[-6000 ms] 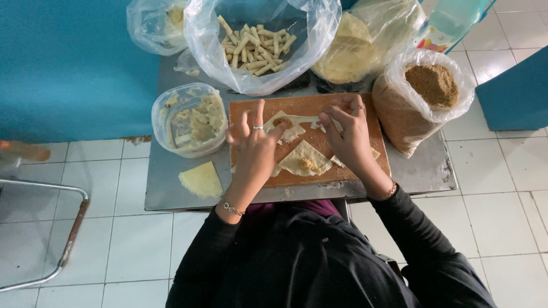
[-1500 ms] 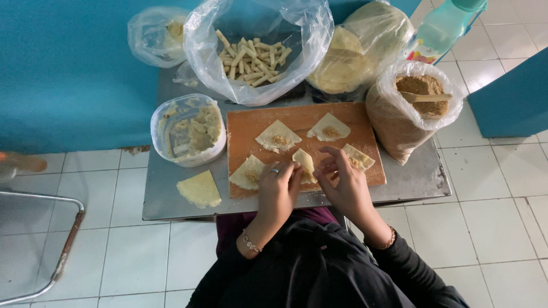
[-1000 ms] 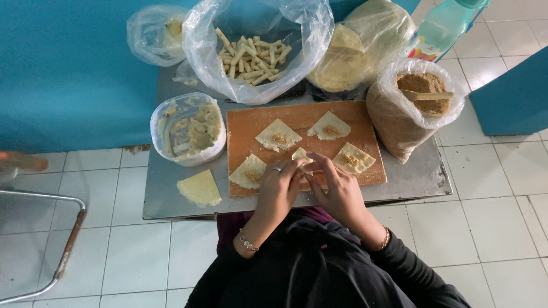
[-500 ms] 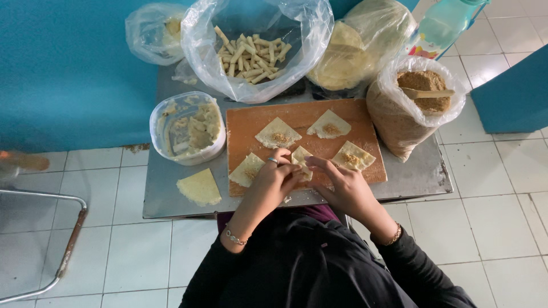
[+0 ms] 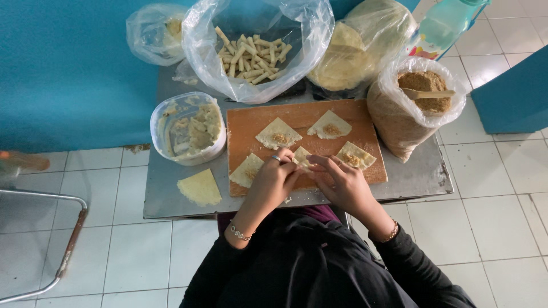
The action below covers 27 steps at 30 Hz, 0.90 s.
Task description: The person cuts thin dough sheets into triangular pieces on a wooden board, spoons brown filling from a container onto each triangle, folds the dough over the filling into a sealed triangle, and places the folded pastries with finished snack pieces in a plastic-lined bag. They repeat this cycle for several dough pieces.
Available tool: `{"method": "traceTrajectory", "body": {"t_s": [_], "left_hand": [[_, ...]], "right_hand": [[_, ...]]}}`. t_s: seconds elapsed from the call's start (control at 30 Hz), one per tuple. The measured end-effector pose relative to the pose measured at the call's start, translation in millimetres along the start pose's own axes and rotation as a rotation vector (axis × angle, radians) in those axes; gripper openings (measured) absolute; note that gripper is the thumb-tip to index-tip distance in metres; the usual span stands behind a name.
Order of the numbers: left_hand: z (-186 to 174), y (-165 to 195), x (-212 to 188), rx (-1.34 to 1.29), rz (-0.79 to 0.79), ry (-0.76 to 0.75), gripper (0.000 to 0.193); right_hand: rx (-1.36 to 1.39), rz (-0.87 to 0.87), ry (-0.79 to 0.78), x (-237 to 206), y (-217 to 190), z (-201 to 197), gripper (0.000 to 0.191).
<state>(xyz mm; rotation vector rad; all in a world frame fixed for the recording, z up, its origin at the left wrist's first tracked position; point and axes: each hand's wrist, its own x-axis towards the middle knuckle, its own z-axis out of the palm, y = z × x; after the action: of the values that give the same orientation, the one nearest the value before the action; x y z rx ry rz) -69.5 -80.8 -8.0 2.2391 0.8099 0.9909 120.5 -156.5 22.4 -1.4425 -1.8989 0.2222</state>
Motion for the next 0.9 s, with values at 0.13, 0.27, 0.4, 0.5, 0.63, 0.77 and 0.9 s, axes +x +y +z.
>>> {"method": "traceTrajectory", "body": {"t_s": [0.13, 0.27, 0.4, 0.5, 0.63, 0.77, 0.9], "left_hand": [[5.6, -4.1, 3.0, -0.07, -0.071, 0.018, 0.013], [11.7, -8.4, 6.1, -0.106, -0.136, 0.029, 0.016], [13.3, -11.4, 7.7, -0.083, -0.14, 0.034, 0.016], [13.0, -8.5, 9.6, -0.171, -0.117, 0.081, 0.015], [8.7, 1.1, 8.0, 0.099, -0.077, 0.079, 0.01], [6.1, 11.5, -3.0, 0.375, 0.055, 0.122, 0.015], [8.6, 13.2, -10.7, 0.41, 0.043, 0.063, 0.022]], "right_hand": [[-0.058, 0.025, 0.022, 2.9, -1.8, 4.0, 0.041], [-0.08, 0.071, 0.091, 6.8, -1.7, 11.0, 0.032], [-0.004, 0.136, 0.085, 8.8, -1.2, 13.1, 0.025], [-0.067, 0.158, 0.066, 12.3, -0.2, 14.3, 0.014], [-0.149, 0.188, 0.047, 16.9, 1.0, 14.5, 0.012], [-0.217, 0.122, 0.062, 17.8, -0.2, 13.1, 0.013], [-0.246, 0.13, 0.099, 15.0, -2.4, 15.3, 0.014]]}}
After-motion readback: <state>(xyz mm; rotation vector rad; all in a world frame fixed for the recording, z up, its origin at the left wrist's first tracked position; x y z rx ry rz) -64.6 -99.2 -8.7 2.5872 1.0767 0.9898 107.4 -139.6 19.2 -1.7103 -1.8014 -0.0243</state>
